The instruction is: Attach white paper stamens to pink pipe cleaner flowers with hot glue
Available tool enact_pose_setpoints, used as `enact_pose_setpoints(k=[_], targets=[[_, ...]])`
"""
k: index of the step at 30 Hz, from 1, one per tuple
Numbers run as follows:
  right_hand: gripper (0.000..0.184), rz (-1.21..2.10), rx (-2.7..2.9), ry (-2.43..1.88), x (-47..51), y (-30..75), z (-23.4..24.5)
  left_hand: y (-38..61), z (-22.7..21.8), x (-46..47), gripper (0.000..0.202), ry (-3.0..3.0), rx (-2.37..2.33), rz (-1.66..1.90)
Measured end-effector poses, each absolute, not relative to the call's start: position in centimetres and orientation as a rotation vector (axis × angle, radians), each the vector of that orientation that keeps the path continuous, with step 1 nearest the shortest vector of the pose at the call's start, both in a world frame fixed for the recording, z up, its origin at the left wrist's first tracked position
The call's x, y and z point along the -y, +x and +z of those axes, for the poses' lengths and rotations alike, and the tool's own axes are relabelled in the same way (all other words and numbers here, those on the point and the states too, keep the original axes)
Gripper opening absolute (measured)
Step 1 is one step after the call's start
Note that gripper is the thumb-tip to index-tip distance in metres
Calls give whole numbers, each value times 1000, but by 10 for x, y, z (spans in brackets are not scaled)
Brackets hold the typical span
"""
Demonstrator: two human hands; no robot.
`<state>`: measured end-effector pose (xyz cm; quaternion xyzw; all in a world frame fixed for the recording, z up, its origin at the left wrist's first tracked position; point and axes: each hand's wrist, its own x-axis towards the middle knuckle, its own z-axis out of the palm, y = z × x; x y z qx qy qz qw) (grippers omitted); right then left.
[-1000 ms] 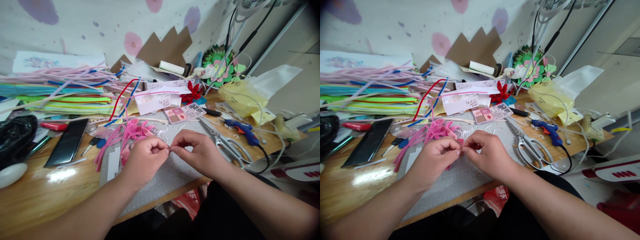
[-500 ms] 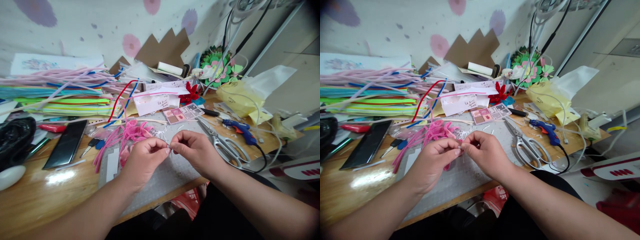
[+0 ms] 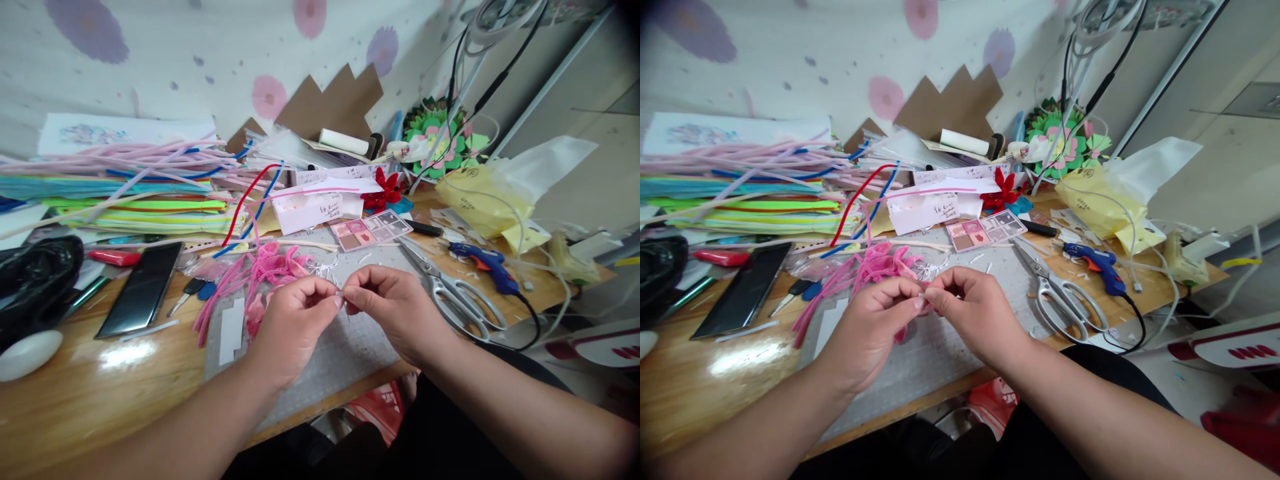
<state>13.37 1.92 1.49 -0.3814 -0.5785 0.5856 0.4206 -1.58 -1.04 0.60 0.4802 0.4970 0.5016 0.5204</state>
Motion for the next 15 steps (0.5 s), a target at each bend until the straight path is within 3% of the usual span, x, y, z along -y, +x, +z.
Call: enact_pose_setpoints(k=[7,15], targets=[[15,1748,1265,-811,-21,142,18,-17,8,9,9,1047,-1069,1199],[6,1742,1387,-681,-25,154,12,-19,12,8,7,988,-970,1118]])
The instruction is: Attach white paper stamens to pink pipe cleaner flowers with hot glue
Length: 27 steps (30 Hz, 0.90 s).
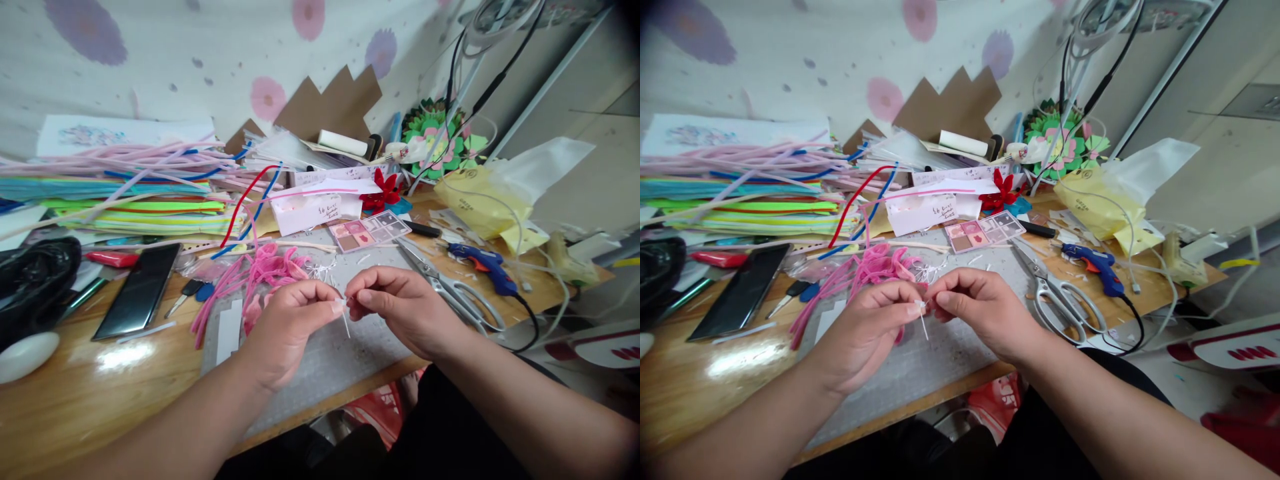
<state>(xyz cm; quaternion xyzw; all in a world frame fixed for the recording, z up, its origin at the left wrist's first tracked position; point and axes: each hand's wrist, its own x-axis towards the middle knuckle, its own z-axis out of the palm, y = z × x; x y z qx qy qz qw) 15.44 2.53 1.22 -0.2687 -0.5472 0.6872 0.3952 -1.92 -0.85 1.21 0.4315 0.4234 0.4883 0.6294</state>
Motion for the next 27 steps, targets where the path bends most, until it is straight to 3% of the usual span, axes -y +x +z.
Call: enact_pose_setpoints(k=[17,27], targets=[[21,1791,1379,-687,-24,168,16,-20,14,7,6,999,-1005,1097],[7,1657,1503,-697,-16,178,16,-21,13,5,7,998,-1027,1110]])
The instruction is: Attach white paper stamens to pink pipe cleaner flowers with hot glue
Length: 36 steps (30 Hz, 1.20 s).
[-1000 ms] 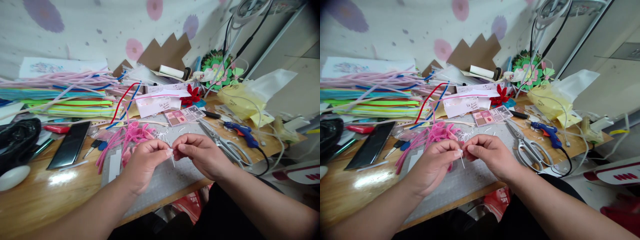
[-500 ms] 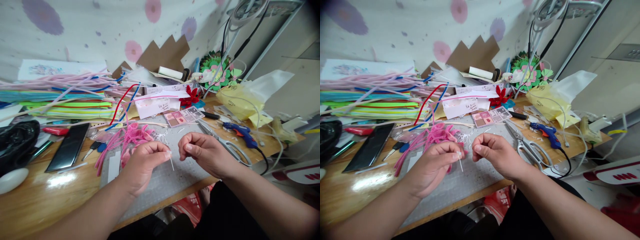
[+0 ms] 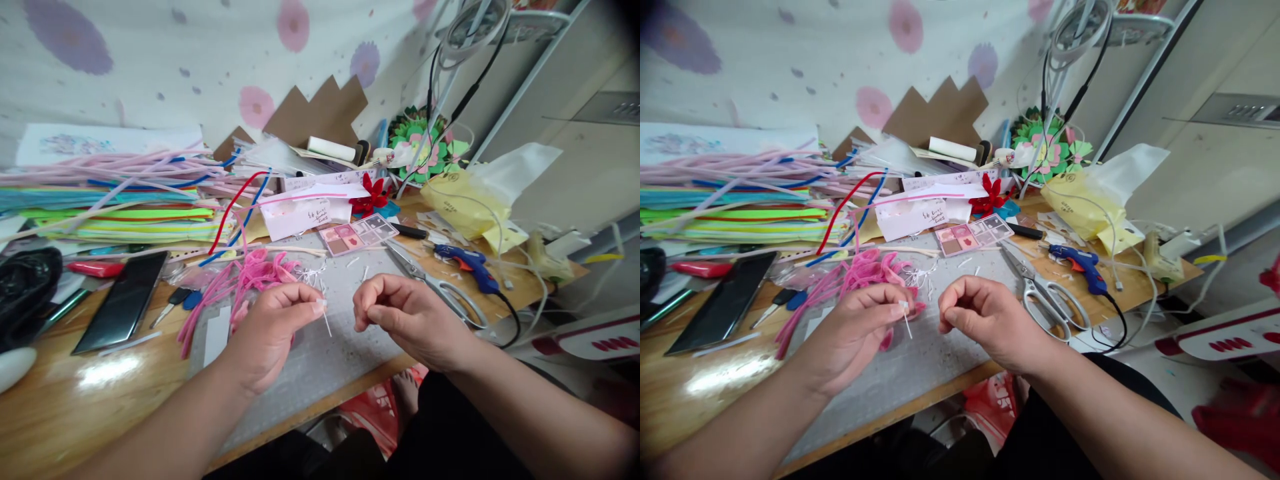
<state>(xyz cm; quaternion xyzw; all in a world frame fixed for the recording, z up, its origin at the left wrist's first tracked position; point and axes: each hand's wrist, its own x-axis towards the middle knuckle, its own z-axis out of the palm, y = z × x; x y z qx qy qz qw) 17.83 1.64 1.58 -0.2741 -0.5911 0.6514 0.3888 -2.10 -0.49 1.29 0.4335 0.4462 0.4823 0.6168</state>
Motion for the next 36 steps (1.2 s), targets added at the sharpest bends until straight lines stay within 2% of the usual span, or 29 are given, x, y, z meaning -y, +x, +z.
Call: enact_pose_setpoints(k=[8,19,23,26,32,36], targets=[[17,1386,1658,-865,-13,167,19,-19,13,8,7,1027,-1027,1100],[5,827,1935,-974,-8,144,18,-19,16,9,12,1078,-1074,1133],[10,733,1947,-1007,-6,139,19,-18,16,9,12,1108,-1119,1137],[11,804,1955,-1022,-6,140,23,-18,16,9,12,1111,-1148,1133],[14,1347,1668,-783,-7,165,22,-19,13,8,9,1059,-1155,1143],[14,1532,1510,-698,-11,187,24,-21,10,7,11,1077,-1167,1134]])
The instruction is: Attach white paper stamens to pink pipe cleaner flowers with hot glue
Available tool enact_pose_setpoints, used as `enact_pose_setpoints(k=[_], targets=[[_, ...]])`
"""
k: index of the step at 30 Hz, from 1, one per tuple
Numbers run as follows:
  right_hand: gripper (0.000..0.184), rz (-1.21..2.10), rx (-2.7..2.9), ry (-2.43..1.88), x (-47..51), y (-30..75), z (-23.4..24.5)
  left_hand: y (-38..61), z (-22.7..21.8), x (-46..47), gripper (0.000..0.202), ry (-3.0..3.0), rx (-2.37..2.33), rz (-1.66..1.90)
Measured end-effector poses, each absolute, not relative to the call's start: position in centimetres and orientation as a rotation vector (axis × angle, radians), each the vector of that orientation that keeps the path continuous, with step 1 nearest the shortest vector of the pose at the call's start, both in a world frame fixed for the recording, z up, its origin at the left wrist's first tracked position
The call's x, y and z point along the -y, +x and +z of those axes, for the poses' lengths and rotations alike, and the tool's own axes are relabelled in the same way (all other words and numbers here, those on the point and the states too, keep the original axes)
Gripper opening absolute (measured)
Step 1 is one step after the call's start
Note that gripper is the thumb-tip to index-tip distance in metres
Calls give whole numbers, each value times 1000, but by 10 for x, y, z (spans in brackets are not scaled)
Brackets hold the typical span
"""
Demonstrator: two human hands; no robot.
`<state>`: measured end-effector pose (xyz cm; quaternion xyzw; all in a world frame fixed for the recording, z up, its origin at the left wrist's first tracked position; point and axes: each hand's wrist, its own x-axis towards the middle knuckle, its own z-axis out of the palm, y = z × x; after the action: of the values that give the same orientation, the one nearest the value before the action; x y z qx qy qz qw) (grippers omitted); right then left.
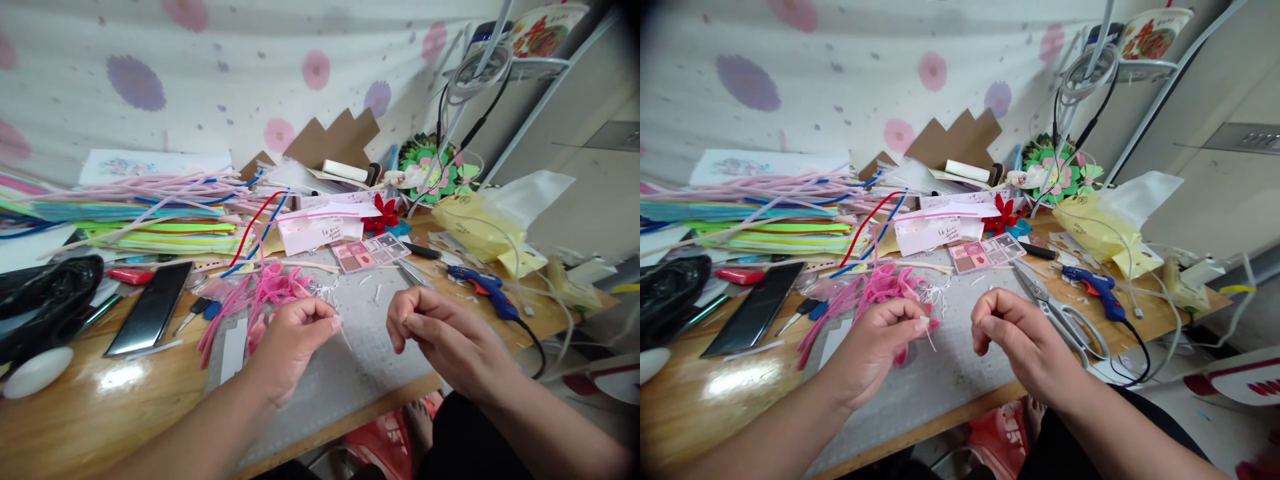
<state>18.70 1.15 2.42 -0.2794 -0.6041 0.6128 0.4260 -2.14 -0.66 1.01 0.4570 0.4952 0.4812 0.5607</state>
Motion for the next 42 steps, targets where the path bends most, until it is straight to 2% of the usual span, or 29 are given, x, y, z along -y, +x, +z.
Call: enact_pose_setpoints(k=[8,14,19,24,37,42], targets=[[13,1647,1404,-688,-11,207,26,-26,7,2,10,1072,-1151,1162],[7,1497,1495,-779,-5,212,25,-24,8,3,11,1058,-1141,1144],[20,1485,1439,-894,-4,211,25,-25,9,2,13,1074,-1097,1153],[4,1603,1300,-831,-7,213,19,-26,7,2,8,1066,-1102,1152],[28,1669,1153,-752,-10,199,20,-27,3,2,10,1049,-1145,1126],[27,1636,1165,-702,-13,194,19,-27,5,3,10,1066,-1136,1122]])
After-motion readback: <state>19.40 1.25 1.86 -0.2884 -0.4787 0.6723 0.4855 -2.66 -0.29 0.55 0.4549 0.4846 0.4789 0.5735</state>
